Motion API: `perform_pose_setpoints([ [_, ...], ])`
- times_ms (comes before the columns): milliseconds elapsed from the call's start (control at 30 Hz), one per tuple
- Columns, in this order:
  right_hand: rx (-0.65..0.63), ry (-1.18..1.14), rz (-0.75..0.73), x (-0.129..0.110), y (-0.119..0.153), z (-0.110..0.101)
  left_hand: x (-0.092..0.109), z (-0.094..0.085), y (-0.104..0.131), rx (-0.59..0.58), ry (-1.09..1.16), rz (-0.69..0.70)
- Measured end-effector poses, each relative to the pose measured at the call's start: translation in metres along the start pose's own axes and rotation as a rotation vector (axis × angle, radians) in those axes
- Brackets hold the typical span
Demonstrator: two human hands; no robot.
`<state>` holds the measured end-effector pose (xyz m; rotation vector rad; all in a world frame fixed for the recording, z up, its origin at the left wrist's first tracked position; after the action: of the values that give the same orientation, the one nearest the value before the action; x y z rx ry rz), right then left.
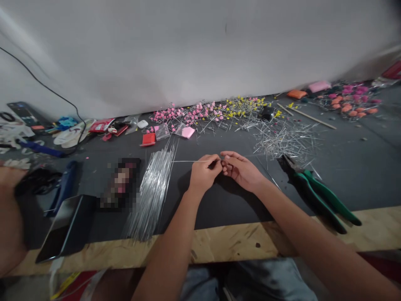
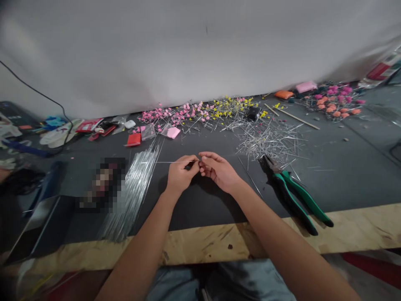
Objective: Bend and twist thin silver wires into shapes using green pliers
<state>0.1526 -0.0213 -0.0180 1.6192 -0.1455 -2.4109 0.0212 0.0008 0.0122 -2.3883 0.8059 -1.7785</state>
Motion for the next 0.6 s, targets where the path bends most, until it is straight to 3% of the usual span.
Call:
perform_pose_setpoints([
  [100, 0.029, 0.098, -0.07, -0.001, 0.0, 0.0, -0.003, 0.001, 0.0, 0.007, 0.058, -0.102],
  [333, 0.164, 0.588, -0.195, -0.011, -0.003, -0.006, -0.011, 0.006, 0.001, -0.014, 0.249, -0.316],
  [600, 0.132, 0.556, -0.181, -0.009, -0.006, -0.012, -0.015, 0.011, -0.002, -0.019, 0.576, -0.524],
])
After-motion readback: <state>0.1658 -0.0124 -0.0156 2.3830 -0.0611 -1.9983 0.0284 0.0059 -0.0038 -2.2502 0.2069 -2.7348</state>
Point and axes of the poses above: each hand's wrist, its own y-axis away from the middle knuckle, its own z-axis out of the palm, x = y × z, the point moved 2 cm from there along -y, towards the middle knuckle, and after that the axes turned 15 degrees about y, right-handed, at the moved point
